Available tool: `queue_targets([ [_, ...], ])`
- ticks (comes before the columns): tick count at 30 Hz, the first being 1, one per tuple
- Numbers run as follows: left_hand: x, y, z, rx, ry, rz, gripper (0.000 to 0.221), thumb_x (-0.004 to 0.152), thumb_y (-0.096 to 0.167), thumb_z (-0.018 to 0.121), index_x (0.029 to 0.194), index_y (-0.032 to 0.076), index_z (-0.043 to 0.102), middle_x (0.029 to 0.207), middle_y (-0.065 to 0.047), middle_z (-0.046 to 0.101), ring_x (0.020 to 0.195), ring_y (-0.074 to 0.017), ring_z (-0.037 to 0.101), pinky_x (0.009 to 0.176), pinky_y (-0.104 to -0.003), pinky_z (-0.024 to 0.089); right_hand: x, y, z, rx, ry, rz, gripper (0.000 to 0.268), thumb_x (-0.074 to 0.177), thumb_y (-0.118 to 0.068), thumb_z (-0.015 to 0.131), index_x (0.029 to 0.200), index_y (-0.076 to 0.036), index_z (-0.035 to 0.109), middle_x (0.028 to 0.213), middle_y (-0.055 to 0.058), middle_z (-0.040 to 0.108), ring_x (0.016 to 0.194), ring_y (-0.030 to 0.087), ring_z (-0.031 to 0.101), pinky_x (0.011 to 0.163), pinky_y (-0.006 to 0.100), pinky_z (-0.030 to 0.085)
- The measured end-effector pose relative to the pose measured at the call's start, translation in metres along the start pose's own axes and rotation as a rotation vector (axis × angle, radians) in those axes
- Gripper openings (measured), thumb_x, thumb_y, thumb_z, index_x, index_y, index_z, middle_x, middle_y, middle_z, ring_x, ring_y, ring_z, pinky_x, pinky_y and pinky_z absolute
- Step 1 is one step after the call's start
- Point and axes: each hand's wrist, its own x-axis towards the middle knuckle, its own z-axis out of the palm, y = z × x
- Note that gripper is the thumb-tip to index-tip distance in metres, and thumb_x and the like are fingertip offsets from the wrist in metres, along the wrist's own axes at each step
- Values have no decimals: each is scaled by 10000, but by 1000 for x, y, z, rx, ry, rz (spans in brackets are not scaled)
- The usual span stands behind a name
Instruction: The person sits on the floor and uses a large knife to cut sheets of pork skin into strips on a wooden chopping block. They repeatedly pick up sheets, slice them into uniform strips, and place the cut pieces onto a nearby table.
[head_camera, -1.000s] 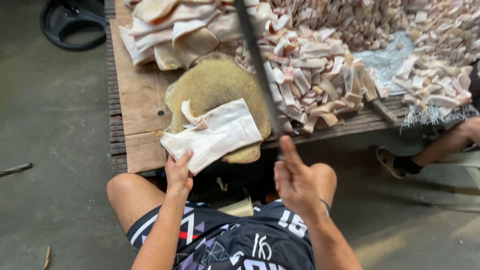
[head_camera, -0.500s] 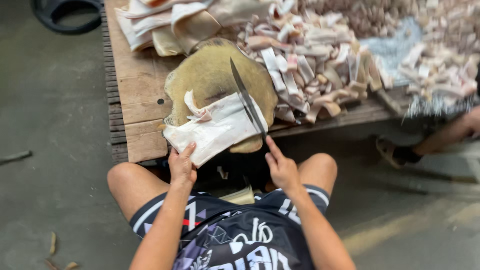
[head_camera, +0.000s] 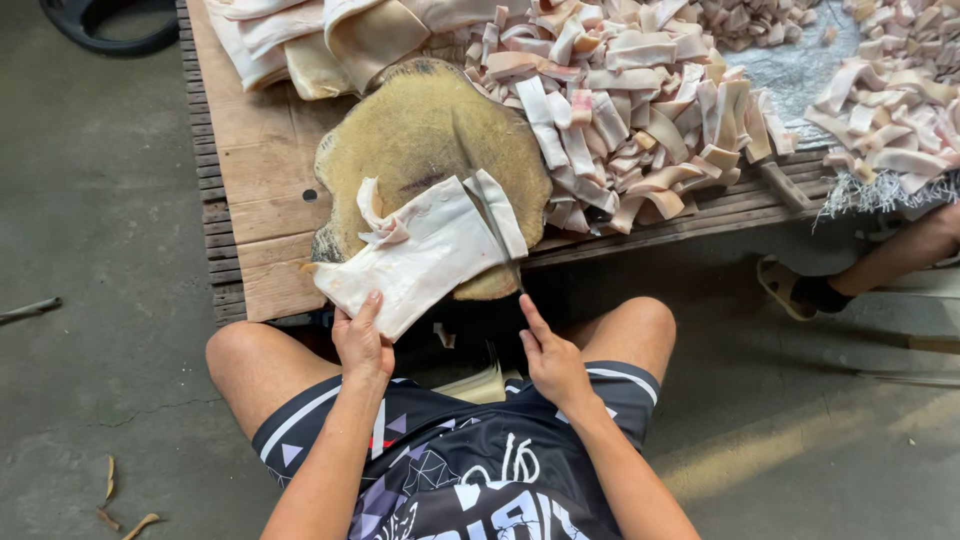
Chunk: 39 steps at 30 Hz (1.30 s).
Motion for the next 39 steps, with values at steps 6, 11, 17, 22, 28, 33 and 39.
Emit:
queue_targets([
  [6,-3,-1,7,61,15,47,489,875,-18,684,1342,32,544,1266,-98,663,1116,-198,674,956,-339,556,38,5,-8,-9,-177,395,592,1024,-183,600,1569,-327,419,698,221,652,603,328,666,631,396,534],
  [11,1,-1,0,153,-8,62,478,894,-18,697,1350,-15,553,1259,-137,673,1095,-214,670,945,-343,551,26,-13,-19,116,-56,107,545,1066,-222,556,1580,-320,403,794,248,620,696,357,618,672,412,536],
  [17,1,-2,-1,91,-48,48,478,898,-14,713,1347,-26,551,1226,-120,686,1075,-202,674,925,-334,556,26,-37,20,14,-295,307,598,1021,-153,609,1573,-286,421,657,169,649,599,287,642,640,396,522],
  [22,6,3,12,161,26,29,487,871,8,709,1335,16,563,1187,-109,701,1005,-205,694,812,-343,563,42,-77,-49,333,-256,416,624,1017,-97,591,1585,-302,431,633,108,558,551,230,515,528,312,482],
  [28,2,1,5,183,62,-28,480,899,24,716,1357,27,570,1202,-119,679,956,-206,655,661,-353,446,26,-73,-70,397,137,-340,547,1031,-143,556,1542,-300,445,927,98,683,763,169,669,684,268,559],
  [33,-4,1,4,76,5,15,478,882,13,716,1334,13,563,1204,-87,695,1041,-177,688,864,-304,576,13,-23,6,94,-110,3,584,1036,-145,587,1573,-300,417,1170,254,727,1026,322,735,811,395,580],
  [39,5,0,3,178,-13,13,395,897,27,701,1276,-10,596,1155,-97,703,972,-181,684,801,-326,535,8,8,8,-276,-303,321,557,1017,-289,598,1549,-357,447,883,198,746,808,365,716,720,451,550],
])
